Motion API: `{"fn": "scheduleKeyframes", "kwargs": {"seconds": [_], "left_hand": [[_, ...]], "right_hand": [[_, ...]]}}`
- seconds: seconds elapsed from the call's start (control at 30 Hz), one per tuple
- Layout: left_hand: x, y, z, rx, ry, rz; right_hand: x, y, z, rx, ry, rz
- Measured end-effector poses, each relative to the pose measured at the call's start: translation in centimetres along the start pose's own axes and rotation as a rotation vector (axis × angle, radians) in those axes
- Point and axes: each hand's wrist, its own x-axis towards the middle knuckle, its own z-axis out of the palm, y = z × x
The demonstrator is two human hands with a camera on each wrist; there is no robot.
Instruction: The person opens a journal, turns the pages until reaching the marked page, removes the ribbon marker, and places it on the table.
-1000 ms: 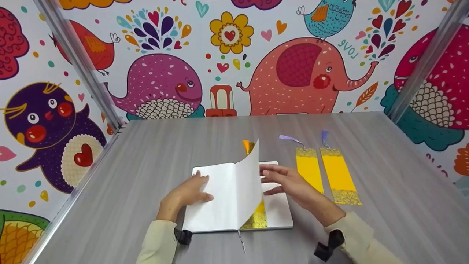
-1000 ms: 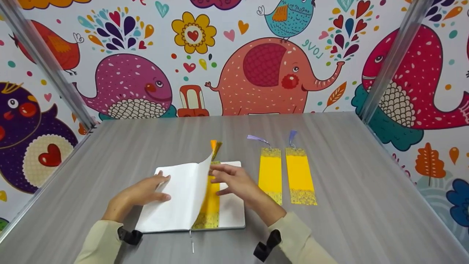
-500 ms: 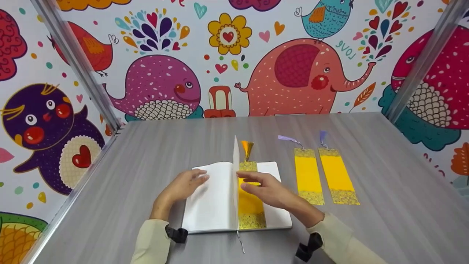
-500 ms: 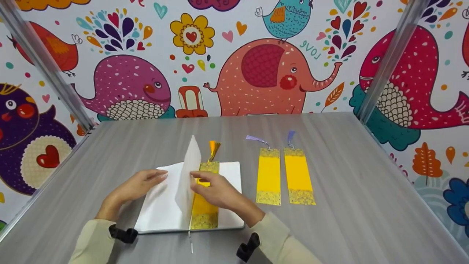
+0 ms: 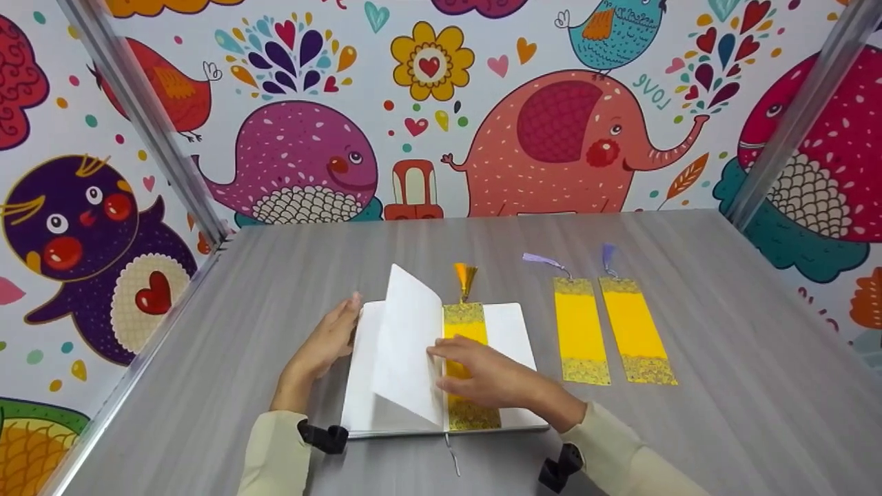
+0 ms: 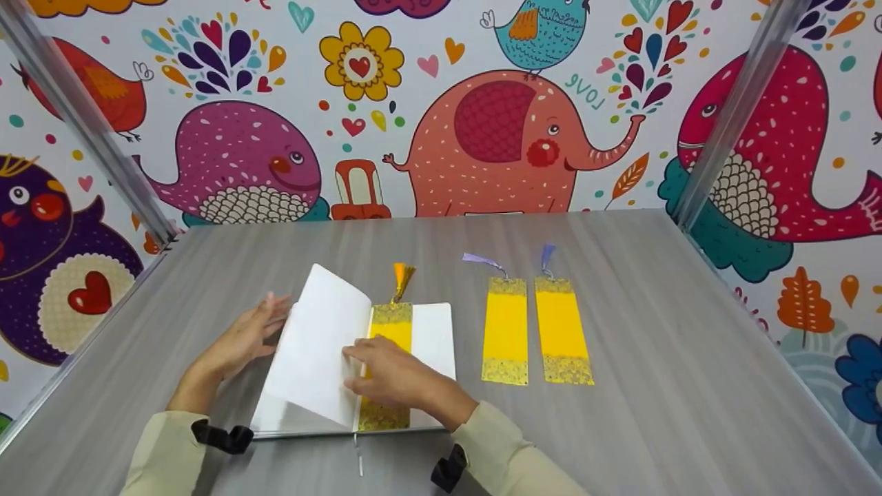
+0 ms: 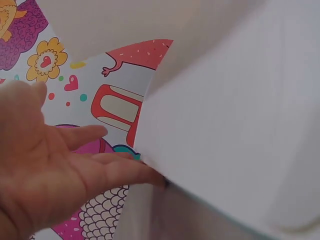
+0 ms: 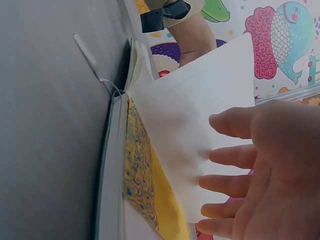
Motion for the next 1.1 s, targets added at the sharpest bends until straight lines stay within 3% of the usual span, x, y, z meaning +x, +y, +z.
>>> {"fn": "scheduleKeyframes", "kwargs": {"seconds": [0.2,0.43,0.63,0.73,0.9,0.97,1.1], "left_hand": [[-0.1,0.0,0.0,0.036,0.075,-0.032],[-0.2,0.2,0.7,0.265,0.146,-0.086],[-0.2,0.2,1.4,0.366,0.178,-0.118],[-0.2,0.3,1.6,0.432,0.151,-0.093],[-0.5,0.5,2.2,0.578,0.008,-0.06],[-0.6,0.6,2.6,0.634,-0.048,-0.066],[-0.8,0.8,3.3,0.703,-0.097,-0.098]], "right_hand": [[0.0,0.0,0.8,-0.106,-0.058,0.031],[-0.1,0.2,1.5,-0.241,-0.099,0.017],[0.0,0.5,1.6,-0.28,-0.122,0.01],[-0.1,0.5,1.5,-0.282,-0.126,0.007],[-0.1,0.7,1.4,-0.288,-0.131,0.001],[-0.1,0.7,1.4,-0.287,-0.131,-0.001],[-0.1,0.8,1.4,-0.278,-0.132,0.004]]}}
